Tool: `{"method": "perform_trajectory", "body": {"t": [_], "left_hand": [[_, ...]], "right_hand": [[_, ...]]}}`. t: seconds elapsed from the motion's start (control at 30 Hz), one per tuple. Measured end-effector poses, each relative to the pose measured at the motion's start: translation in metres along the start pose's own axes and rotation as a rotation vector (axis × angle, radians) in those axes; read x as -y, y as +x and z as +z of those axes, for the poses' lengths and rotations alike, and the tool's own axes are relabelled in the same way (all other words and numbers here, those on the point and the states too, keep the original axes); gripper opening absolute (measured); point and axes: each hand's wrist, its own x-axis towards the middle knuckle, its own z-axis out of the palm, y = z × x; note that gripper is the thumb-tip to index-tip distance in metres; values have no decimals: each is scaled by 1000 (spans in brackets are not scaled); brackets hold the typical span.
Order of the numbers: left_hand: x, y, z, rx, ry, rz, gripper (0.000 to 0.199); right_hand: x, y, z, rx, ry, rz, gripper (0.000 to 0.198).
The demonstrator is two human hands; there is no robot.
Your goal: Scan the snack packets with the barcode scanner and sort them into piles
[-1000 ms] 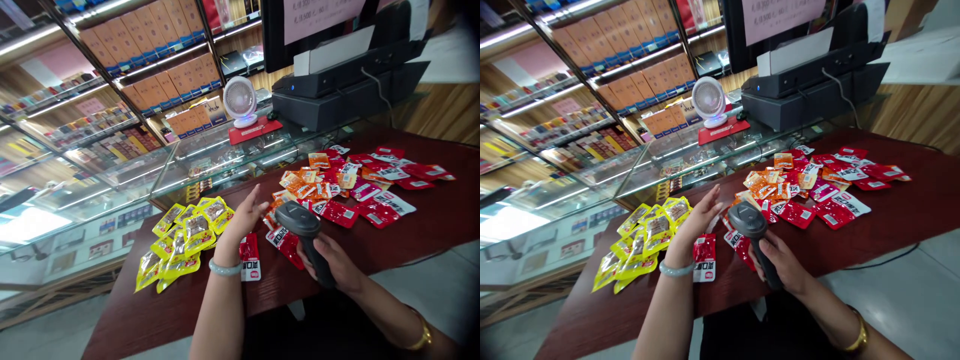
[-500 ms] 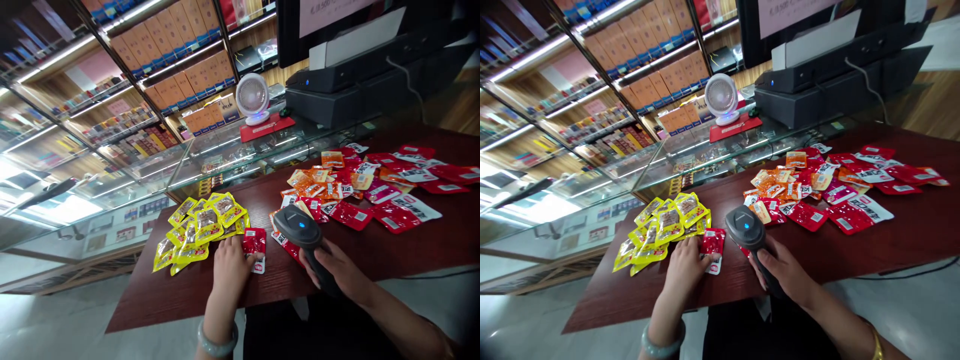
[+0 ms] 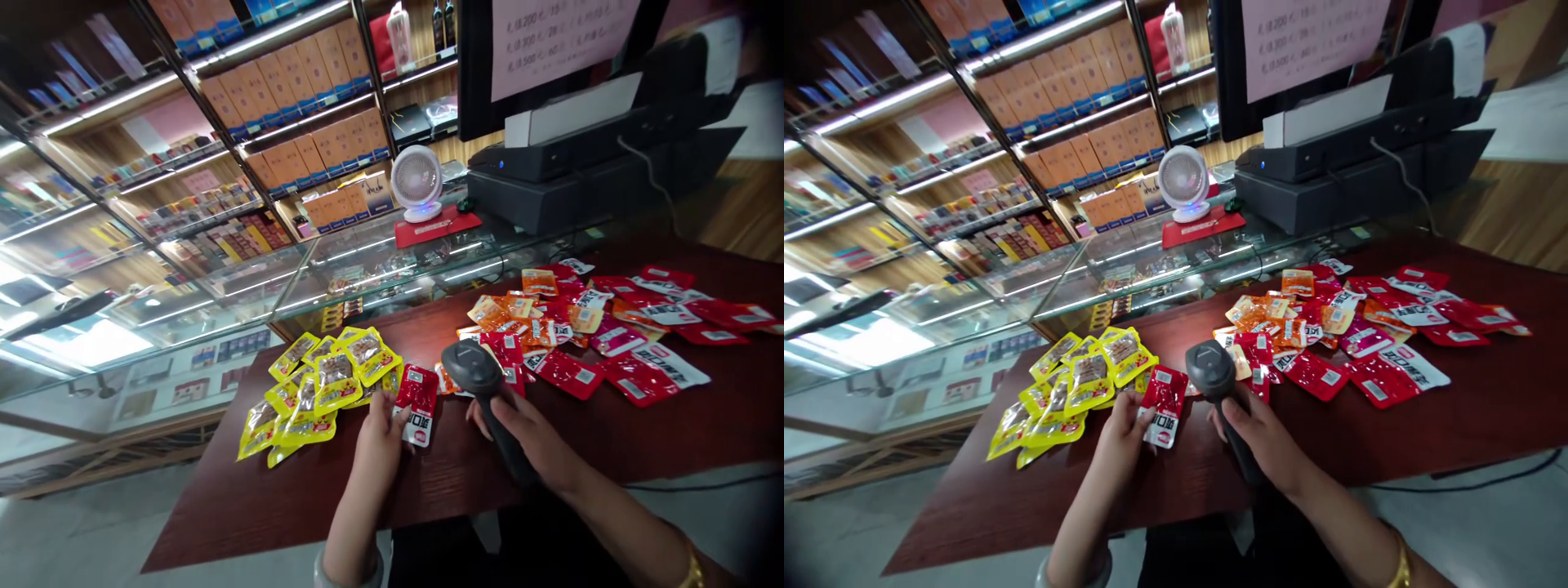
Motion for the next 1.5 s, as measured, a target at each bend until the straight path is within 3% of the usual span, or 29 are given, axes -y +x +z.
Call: {"method": "perform_trajectory", "body": {"t": [0.1, 0.27, 0.53, 0.63, 0.77, 0.83, 0.9, 1.0, 1.07, 1.13, 1.23, 1.5], "left_hand": [[-5, 6, 7, 38, -47, -5, 31], [-11, 13, 15, 52, -23, 2, 29], [-7, 17, 19, 51, -16, 23, 24], [-19, 24, 30, 34, 7, 52, 20], [-49, 40, 37, 158, 49, 206, 24], [-59, 50, 26, 117, 225, 285, 35], [-61, 60, 4, -52, 548, 272, 44], [-52, 75, -32, -293, 961, 98, 60], [-43, 85, -50, -338, 1094, -25, 77], [-35, 96, -60, -288, 1166, -115, 88], [-30, 106, -64, -164, 1236, -165, 90], [-30, 101, -44, 25, 1214, 138, 63]], "right_hand": [[9, -5, -5, -25, -11, 19, 42], [4, -23, 2, 113, 154, 211, 39], [-8, -24, 2, 95, 219, 190, 42], [-7, -23, 2, 71, 238, 198, 41], [-10, -20, 1, 14, 227, 208, 42], [-13, -19, 1, 1, 222, 211, 42], [-17, -18, 1, 2, 237, 229, 39], [-20, -18, 2, -6, 278, 293, 38], [-21, -18, 4, -9, 284, 326, 41], [-21, -17, 7, -1, 277, 336, 43], [-20, -15, 10, 5, 260, 328, 43], [-16, -11, 7, 19, 215, 255, 42]]}}
